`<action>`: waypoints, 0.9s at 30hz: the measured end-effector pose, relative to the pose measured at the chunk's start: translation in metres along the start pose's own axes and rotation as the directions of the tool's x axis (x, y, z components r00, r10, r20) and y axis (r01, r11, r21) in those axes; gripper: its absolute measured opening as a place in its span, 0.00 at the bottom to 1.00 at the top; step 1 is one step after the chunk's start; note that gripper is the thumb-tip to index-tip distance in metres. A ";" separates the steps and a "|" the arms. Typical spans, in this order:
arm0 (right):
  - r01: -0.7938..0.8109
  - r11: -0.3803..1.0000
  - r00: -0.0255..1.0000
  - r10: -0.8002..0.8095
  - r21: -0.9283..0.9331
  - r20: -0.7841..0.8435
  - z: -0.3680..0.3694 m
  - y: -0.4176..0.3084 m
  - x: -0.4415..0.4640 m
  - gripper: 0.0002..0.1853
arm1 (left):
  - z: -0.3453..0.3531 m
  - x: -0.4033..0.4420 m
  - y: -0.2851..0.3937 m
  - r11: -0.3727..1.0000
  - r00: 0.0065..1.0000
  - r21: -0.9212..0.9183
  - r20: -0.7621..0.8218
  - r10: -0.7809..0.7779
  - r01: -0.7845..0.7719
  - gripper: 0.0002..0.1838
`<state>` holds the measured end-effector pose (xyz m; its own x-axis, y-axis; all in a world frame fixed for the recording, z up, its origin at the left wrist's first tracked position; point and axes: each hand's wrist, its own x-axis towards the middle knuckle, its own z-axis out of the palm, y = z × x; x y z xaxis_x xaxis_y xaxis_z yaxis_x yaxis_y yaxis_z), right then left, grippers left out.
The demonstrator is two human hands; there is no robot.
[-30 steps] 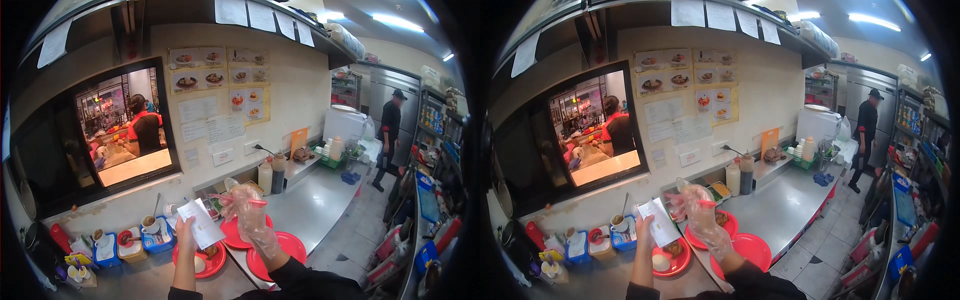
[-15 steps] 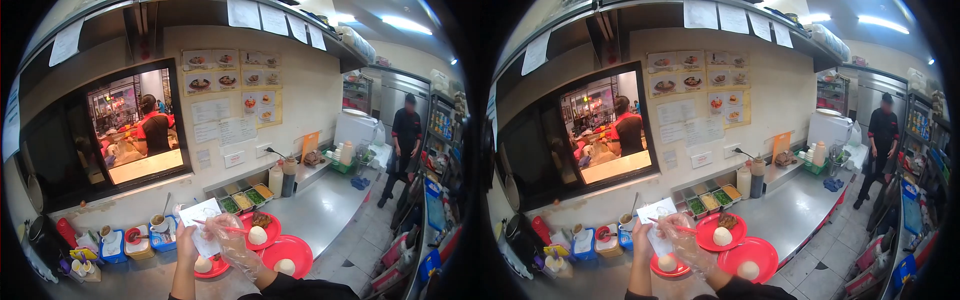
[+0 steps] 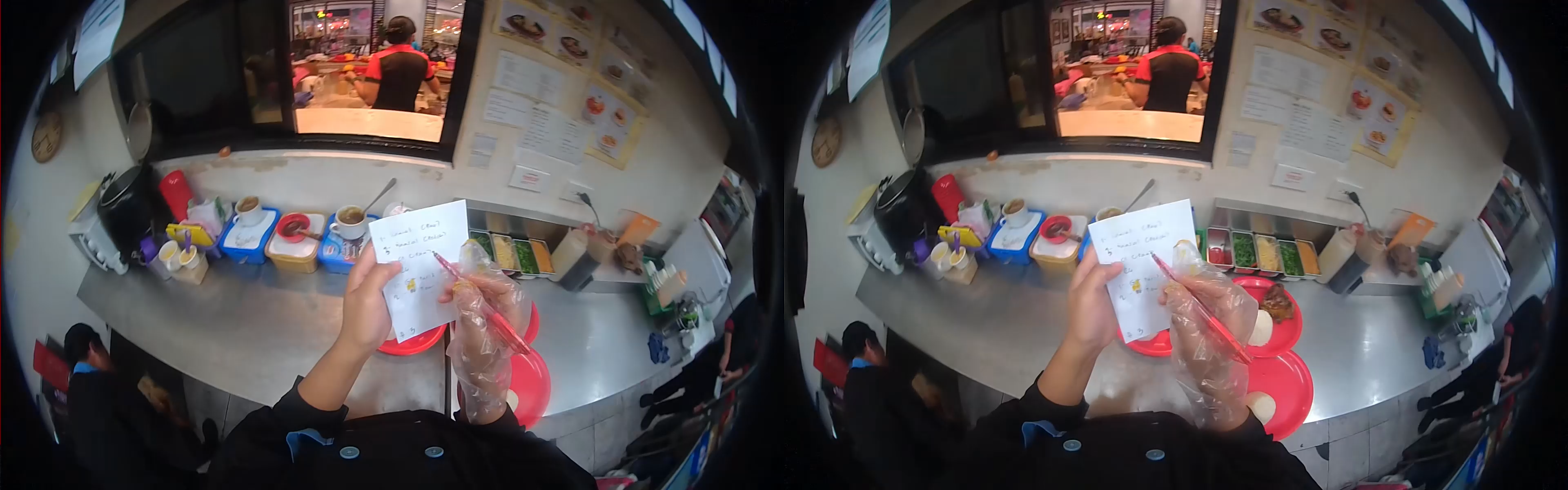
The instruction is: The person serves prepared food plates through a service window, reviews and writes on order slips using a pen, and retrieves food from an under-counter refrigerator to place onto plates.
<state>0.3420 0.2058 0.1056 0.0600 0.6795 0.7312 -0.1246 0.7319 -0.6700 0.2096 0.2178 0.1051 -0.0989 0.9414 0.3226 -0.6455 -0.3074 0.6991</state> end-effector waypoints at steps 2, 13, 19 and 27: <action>0.023 0.996 0.999 -0.020 -0.089 0.033 0.003 0.007 -0.002 0.08 | -0.004 0.000 -0.003 0.999 1.000 0.029 -0.004 0.014 -0.014 0.24; 0.086 0.951 0.995 -0.069 -0.298 0.069 0.005 0.024 -0.003 0.07 | -0.003 -0.001 -0.013 0.999 0.998 -0.017 -0.047 -0.043 0.042 0.20; 0.190 0.937 0.980 -0.162 -0.295 0.116 0.005 0.016 0.005 0.11 | -0.005 -0.002 -0.014 0.998 0.999 0.049 0.013 -0.031 0.030 0.22; 0.155 0.942 0.988 -0.148 -0.297 0.045 0.008 0.015 0.010 0.06 | -0.004 -0.004 -0.013 0.995 0.997 0.078 -0.049 -0.059 0.062 0.21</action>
<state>0.3328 0.2236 0.1036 0.0331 0.5608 0.8273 0.1864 0.8097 -0.5564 0.2148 0.2188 0.0924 -0.0975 0.9634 0.2495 -0.5894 -0.2580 0.7656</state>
